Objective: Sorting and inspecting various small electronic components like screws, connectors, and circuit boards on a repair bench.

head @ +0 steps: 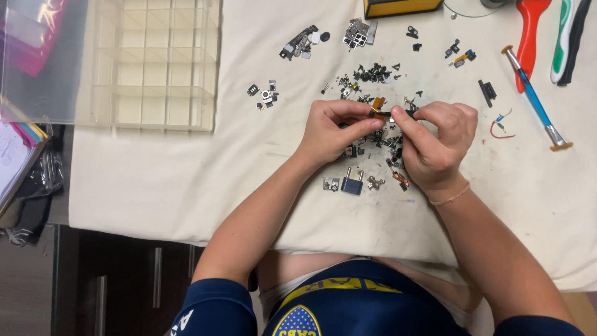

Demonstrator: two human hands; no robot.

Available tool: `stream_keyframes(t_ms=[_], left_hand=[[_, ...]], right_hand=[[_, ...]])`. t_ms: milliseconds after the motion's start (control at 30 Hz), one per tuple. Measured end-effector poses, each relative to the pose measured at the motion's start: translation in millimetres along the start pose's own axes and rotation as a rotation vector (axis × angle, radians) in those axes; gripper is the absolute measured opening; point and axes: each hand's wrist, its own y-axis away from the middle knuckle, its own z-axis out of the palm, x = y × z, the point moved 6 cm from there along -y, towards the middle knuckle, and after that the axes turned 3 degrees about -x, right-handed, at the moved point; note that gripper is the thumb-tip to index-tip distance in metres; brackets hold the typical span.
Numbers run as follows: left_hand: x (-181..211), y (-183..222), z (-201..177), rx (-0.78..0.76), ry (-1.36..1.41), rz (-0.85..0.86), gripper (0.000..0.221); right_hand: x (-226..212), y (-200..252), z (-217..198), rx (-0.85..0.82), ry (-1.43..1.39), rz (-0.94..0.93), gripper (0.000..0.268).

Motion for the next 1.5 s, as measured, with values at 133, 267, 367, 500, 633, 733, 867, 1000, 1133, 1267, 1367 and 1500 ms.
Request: stream_keyframes(t_ms=[133, 267, 367, 500, 633, 733, 867, 1000, 1133, 1267, 1367, 1500], left_hand=[[1.0, 0.4, 0.6, 0.011, 0.002, -0.023, 0.022], [6.3, 0.5, 2.9, 0.018, 0.017, -0.030, 0.018], [1.6, -2.6, -1.5, 0.040, 0.042, -0.003, 0.012], [10.6, -1.7, -5.9, 0.046, 0.007, 0.021, 0.008], [26.3, -2.4, -11.8, 0.050, -0.029, 0.023, 0.010], [73.1, -4.4, -61.3, 0.328, -0.506, 0.289, 0.030], [122.5, 22.2, -150.7, 1.053, -0.375, 0.537, 0.042], [132.4, 33.3, -163.0, 1.252, -0.482, 0.496, 0.057], [130.2, 31.6, -163.9, 1.247, -0.493, 0.397, 0.057], [130.3, 32.4, -167.9, 1.283, -0.407, 0.380, 0.056], [129.8, 33.5, -168.0, 1.287, -0.384, 0.375, 0.056], [130.8, 32.0, -165.6, 1.266, -0.418, 0.379, 0.057]], right_hand=[[-1.2, 2.0, 1.6, 0.007, 0.005, 0.013, 0.013], [-0.7, 4.3, 0.1, -0.004, -0.012, 0.032, 0.016], [-1.2, 5.9, -0.4, -0.015, -0.037, 0.044, 0.019], [-5.4, 4.1, -2.4, -0.156, -0.023, 0.119, 0.039], [-3.2, 8.1, -0.3, -0.155, -0.018, 0.159, 0.032], [-7.0, 4.4, 9.4, -0.154, -0.059, 0.198, 0.028], [-27.1, -12.6, 65.6, -0.327, -0.134, 0.185, 0.025], [-50.9, -31.8, 124.2, -0.461, -0.238, 0.128, 0.022], [-67.6, -41.7, 145.3, -0.477, -0.241, 0.070, 0.015], [-74.8, -39.7, 148.1, -0.486, -0.133, -0.034, 0.017], [-69.8, -39.2, 144.7, -0.523, -0.064, -0.034, 0.020], [-57.9, -43.9, 131.8, -0.604, -0.040, -0.015, 0.021]])
